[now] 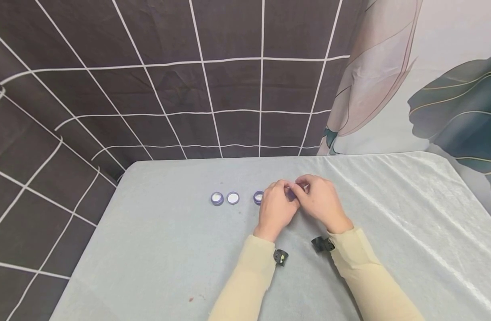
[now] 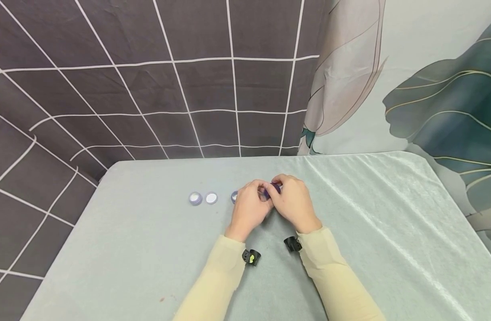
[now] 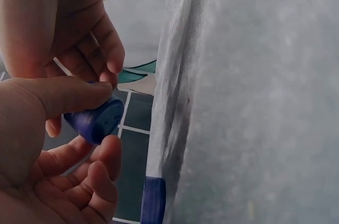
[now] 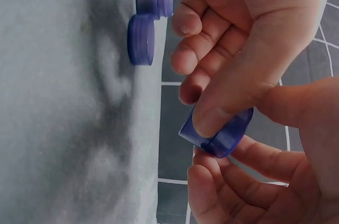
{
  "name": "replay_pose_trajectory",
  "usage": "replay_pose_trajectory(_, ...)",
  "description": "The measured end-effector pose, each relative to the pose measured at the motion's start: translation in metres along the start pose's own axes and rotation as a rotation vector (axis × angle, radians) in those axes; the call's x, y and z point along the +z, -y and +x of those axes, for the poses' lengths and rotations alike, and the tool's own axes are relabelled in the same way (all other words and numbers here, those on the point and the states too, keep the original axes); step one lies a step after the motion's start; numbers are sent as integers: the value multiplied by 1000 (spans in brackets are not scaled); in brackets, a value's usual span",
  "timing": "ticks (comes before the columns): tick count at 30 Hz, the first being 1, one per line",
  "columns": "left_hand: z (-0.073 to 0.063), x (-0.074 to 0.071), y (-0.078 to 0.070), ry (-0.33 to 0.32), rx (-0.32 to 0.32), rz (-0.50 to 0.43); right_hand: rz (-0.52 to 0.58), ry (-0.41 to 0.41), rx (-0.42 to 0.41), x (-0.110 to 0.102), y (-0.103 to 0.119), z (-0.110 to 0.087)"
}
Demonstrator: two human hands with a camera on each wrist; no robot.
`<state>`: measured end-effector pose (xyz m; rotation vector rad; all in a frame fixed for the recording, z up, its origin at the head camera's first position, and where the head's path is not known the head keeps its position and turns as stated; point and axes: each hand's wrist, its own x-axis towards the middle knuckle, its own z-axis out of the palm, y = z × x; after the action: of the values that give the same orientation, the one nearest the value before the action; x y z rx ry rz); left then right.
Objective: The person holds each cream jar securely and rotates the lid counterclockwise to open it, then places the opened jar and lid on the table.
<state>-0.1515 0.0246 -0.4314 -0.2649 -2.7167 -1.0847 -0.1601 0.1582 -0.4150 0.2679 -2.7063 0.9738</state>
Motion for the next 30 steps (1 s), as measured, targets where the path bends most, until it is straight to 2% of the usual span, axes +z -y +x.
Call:
replay_pose_trajectory(10, -1, 7, -3, -82, -17, -4, 8, 1, 51, -1, 5, 2)
replay_pose_trajectory(19, -4, 8, -4, -95, -47, -51, 16, 1, 49, -1, 6, 4)
replay_pose_trajectory(30, -4, 11, -6, -143, -37, -78, 10, -1, 61, -4, 8, 5)
